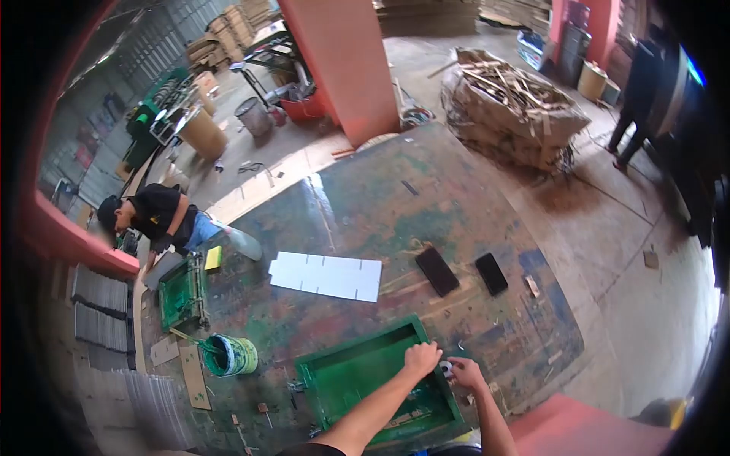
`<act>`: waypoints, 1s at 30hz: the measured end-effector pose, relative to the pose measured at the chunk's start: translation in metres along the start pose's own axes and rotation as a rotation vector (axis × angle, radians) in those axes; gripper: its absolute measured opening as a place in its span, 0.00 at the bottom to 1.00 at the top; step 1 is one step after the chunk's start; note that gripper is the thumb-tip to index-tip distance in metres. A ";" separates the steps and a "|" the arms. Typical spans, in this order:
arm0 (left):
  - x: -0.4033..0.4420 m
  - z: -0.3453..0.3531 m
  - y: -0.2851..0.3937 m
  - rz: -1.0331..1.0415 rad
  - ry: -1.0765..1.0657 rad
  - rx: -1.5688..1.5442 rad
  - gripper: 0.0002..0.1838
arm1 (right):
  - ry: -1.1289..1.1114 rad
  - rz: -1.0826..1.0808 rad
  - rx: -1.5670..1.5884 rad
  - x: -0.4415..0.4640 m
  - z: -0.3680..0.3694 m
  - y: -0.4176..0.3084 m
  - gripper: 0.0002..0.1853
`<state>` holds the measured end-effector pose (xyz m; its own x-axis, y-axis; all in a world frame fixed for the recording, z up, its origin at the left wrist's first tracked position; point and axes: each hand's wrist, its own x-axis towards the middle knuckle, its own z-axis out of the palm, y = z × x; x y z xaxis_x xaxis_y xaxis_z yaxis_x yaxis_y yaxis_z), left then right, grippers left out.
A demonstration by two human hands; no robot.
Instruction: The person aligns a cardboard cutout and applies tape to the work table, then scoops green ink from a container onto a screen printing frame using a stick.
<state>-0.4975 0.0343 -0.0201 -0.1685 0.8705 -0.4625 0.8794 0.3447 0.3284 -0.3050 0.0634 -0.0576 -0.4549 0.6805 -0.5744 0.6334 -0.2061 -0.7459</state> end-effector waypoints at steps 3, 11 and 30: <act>-0.023 -0.018 0.001 -0.018 0.005 -0.105 0.25 | 0.122 -0.133 -0.015 -0.003 0.000 0.022 0.20; -0.179 -0.039 -0.033 -0.085 0.013 -0.476 0.31 | 0.316 -0.056 0.648 -0.088 0.020 0.003 0.15; -0.584 0.154 -0.219 -0.671 0.512 -1.114 0.24 | -0.491 -0.252 0.078 -0.197 0.246 -0.121 0.16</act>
<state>-0.5232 -0.6042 0.0510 -0.7655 0.3771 -0.5213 -0.2041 0.6260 0.7526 -0.4466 -0.2185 0.0628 -0.8366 0.3115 -0.4507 0.4273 -0.1438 -0.8926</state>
